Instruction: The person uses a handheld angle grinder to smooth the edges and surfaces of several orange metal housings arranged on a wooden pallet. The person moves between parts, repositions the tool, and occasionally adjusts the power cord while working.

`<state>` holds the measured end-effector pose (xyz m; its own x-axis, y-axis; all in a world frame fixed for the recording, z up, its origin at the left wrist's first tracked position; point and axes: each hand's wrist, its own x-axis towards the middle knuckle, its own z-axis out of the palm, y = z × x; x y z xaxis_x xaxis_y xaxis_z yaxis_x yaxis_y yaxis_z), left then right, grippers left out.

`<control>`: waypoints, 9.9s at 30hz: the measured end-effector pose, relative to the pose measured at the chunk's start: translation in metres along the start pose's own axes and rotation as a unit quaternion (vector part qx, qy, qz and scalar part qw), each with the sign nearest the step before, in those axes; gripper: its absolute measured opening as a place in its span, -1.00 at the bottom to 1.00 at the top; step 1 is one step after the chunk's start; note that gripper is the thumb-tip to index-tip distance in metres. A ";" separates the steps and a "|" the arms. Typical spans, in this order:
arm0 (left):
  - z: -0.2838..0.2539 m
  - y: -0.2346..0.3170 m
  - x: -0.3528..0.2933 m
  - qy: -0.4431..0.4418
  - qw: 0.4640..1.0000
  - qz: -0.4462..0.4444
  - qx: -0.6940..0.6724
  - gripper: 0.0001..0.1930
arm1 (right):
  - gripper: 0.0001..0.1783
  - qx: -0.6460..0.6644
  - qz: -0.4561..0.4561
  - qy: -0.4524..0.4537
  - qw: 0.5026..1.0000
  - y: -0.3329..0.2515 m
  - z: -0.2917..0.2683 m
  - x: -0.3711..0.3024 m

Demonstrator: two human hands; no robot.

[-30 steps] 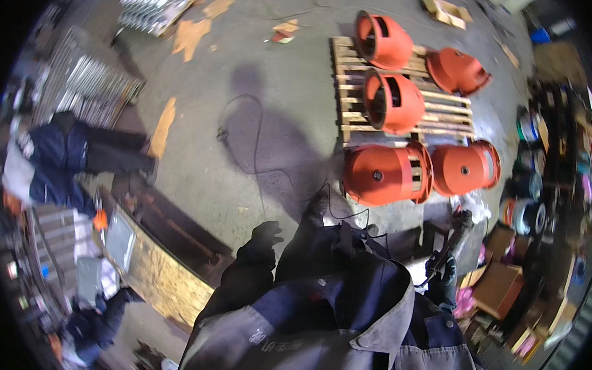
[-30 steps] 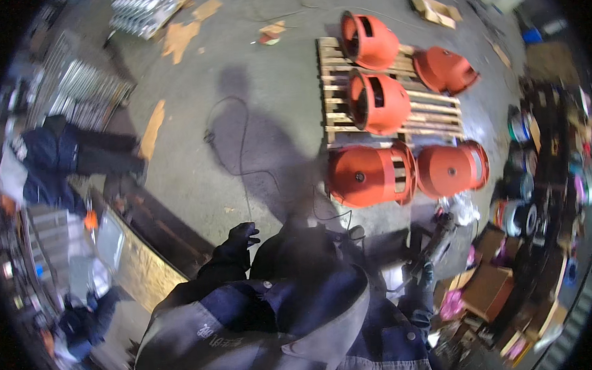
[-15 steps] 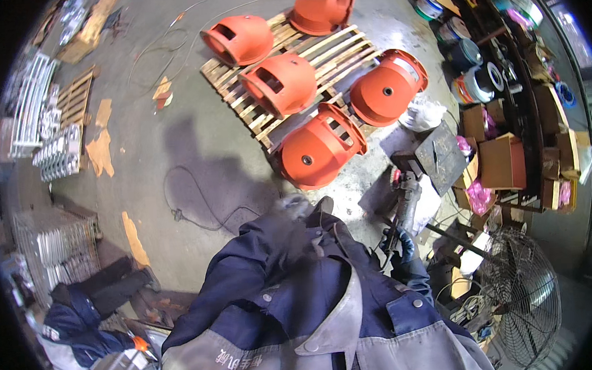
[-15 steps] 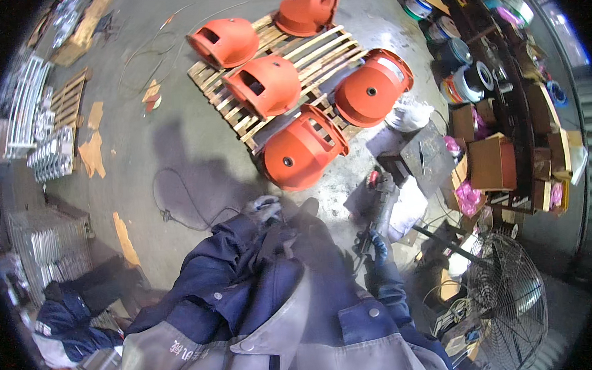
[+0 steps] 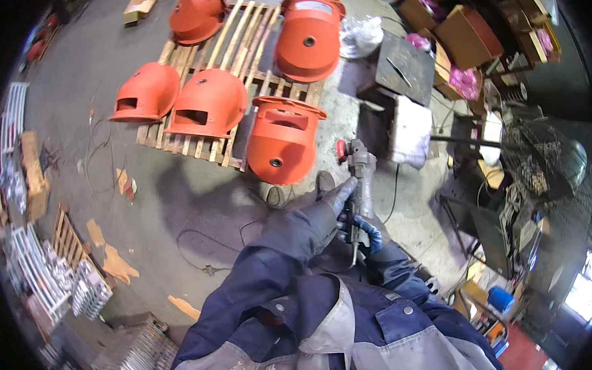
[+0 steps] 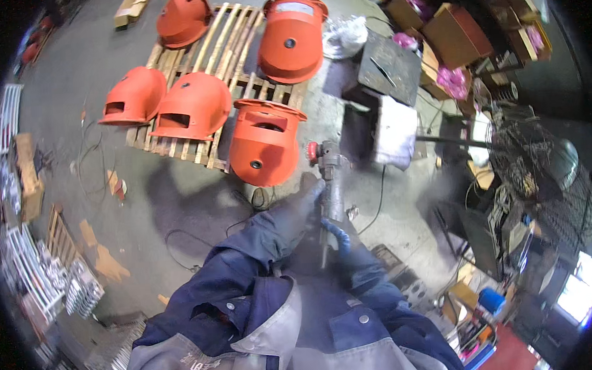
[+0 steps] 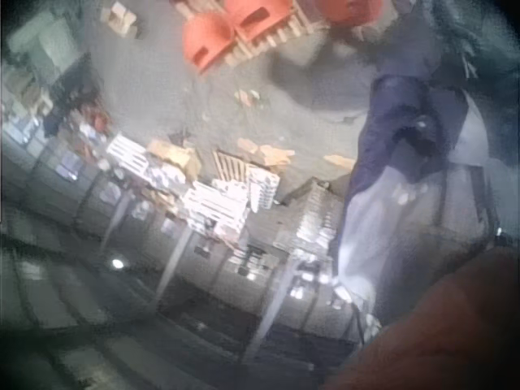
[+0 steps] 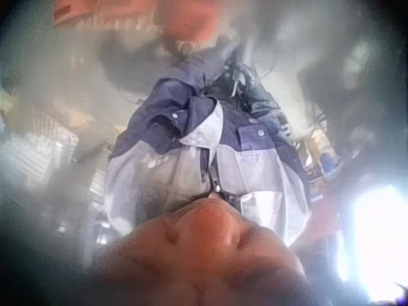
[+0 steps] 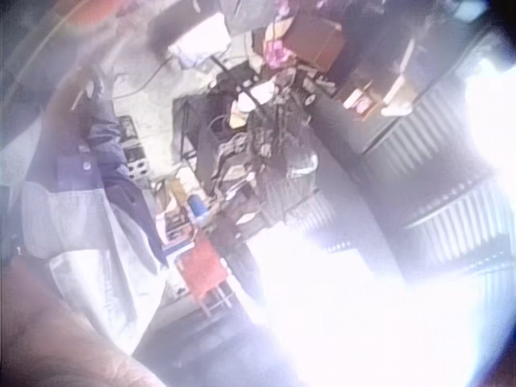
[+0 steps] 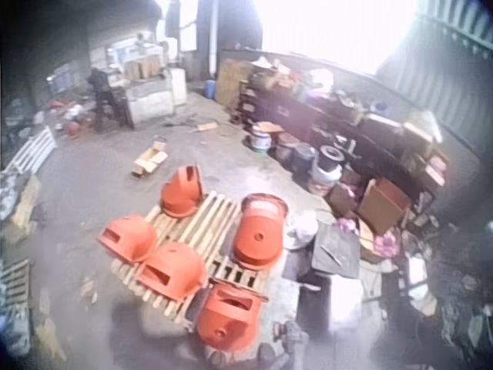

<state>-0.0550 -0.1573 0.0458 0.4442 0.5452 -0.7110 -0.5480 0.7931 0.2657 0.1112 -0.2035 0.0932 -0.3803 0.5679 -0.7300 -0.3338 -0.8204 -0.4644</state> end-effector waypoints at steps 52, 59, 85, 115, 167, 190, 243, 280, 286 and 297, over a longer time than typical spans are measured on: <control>-0.197 -0.004 0.237 0.212 0.910 0.037 0.353 -0.41 | -0.26 -0.033 -0.133 0.156 0.978 0.144 -0.071 0.281; -0.192 0.005 0.243 0.227 0.909 0.027 0.348 -0.45 | -0.23 -0.063 -0.148 0.148 0.976 0.149 -0.075 0.298; -0.192 0.003 0.240 0.216 0.925 0.088 0.301 -0.47 | -0.12 -0.101 -0.194 0.138 0.966 0.149 -0.081 0.299; -0.191 0.002 0.234 0.221 0.923 0.035 0.311 -0.33 | -0.27 -0.033 -0.135 0.140 0.980 0.157 -0.073 0.293; -0.183 0.004 0.047 0.123 0.972 0.014 0.199 -0.62 | 0.00 -0.118 -0.094 0.149 0.977 0.189 0.054 0.169; -0.207 0.085 0.193 0.143 0.827 -0.069 0.540 -0.12 | -0.37 0.206 -0.116 0.154 0.959 0.177 0.019 0.311; -0.402 0.203 0.088 0.139 0.988 -0.052 0.034 -0.64 | -0.01 -0.542 -0.008 0.364 0.758 0.175 0.259 0.407; -0.406 0.194 0.087 0.147 0.988 -0.011 0.044 -0.62 | 0.02 -0.512 -0.048 0.354 0.781 0.179 0.255 0.406; -0.412 0.179 0.030 0.145 0.988 0.044 0.030 -0.64 | -0.03 -0.479 0.009 0.319 0.818 0.197 0.281 0.369; -0.402 0.193 0.067 0.111 0.993 0.009 -0.025 -0.49 | -0.07 -0.511 -0.051 0.355 0.781 0.181 0.274 0.392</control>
<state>-0.4160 -0.0770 -0.2121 0.2697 0.4820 -0.8337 -0.5922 0.7657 0.2511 -0.3347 -0.1116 -0.1394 0.2995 0.7506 -0.5890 0.6690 -0.6054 -0.4312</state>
